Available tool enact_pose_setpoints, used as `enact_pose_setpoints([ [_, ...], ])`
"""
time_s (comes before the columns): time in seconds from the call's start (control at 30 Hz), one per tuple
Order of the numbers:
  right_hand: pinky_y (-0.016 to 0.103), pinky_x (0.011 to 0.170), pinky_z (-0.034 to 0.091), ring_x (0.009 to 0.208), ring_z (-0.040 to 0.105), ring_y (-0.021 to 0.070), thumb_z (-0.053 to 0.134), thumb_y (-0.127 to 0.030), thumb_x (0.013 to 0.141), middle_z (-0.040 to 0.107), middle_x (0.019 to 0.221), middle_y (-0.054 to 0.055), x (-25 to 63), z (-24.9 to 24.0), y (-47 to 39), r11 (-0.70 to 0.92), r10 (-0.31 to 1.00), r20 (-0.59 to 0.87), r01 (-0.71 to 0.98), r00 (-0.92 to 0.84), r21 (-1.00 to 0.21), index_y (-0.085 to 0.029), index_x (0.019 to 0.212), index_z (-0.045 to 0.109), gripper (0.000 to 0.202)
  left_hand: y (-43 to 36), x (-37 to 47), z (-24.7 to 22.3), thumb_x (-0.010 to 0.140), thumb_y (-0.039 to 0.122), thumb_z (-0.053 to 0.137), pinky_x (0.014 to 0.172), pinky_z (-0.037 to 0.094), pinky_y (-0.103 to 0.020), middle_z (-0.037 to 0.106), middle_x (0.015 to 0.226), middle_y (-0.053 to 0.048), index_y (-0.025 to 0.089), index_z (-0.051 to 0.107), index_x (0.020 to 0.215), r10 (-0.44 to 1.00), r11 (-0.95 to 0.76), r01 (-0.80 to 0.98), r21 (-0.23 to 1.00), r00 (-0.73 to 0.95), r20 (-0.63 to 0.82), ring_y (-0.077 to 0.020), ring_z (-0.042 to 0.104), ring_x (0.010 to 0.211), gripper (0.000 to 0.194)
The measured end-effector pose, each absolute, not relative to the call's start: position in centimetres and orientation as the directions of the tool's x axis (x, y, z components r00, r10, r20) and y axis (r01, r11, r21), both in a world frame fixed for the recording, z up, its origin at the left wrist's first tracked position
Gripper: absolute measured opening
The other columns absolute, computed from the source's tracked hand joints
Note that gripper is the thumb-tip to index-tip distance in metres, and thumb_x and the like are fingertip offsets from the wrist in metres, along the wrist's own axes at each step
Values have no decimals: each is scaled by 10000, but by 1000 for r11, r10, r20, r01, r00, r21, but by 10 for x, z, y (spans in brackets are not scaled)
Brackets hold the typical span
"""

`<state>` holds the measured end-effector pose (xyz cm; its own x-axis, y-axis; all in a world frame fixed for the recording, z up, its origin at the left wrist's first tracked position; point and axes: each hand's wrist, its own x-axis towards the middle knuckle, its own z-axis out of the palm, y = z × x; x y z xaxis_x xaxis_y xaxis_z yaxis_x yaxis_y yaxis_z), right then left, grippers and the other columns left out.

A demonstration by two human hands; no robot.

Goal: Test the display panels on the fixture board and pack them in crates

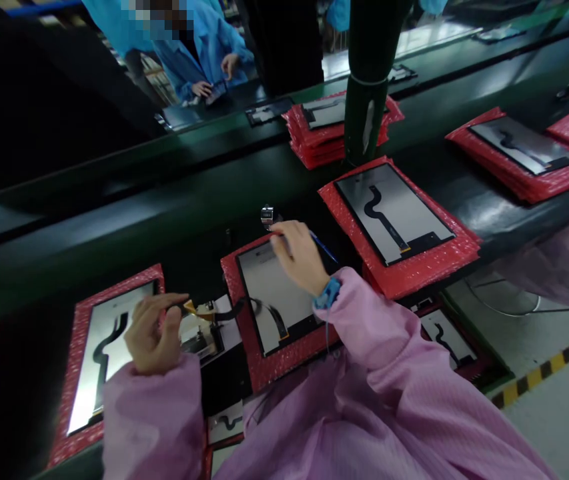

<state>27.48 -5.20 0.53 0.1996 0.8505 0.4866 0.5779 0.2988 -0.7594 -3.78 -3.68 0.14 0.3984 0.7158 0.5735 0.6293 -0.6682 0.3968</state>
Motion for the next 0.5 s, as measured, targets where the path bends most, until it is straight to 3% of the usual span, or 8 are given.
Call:
enact_pose_setpoints([
  [0.07,432,1089,444,1216,556,237,440,-302,993,611,1246,155,302,1,-56,94,878,347,591,330,-801,-149,1207,568,292,-59,-35,7,933,174,522,964,470,-537,698,1009,-82,248,637,1056,705,-686,610,398,419,572,-286,642,987,184],
  [0.17,513,1144,408,1300,530,291,508,-275,930,577,1331,198,328,-10,-72,-31,899,230,579,373,-815,-120,1292,524,394,-89,-28,14,929,123,530,957,487,-539,684,1062,-84,264,610,1118,704,-699,601,388,479,525,-280,631,1029,248],
  [0.33,490,1174,414,1339,532,273,532,-349,928,581,1373,157,328,-8,-130,-22,948,162,562,275,-827,-167,1345,520,455,-114,-10,30,951,111,535,894,540,-412,666,1092,-80,249,600,1135,677,-725,600,337,535,505,-235,643,1048,239],
  [0.5,447,1157,446,1323,551,229,495,-478,976,556,1430,86,338,36,-189,-32,998,-11,355,62,-935,-260,1377,522,457,-109,2,63,976,200,535,956,554,-371,668,1174,-60,277,607,1184,662,-749,569,340,617,425,-216,659,1107,233],
])
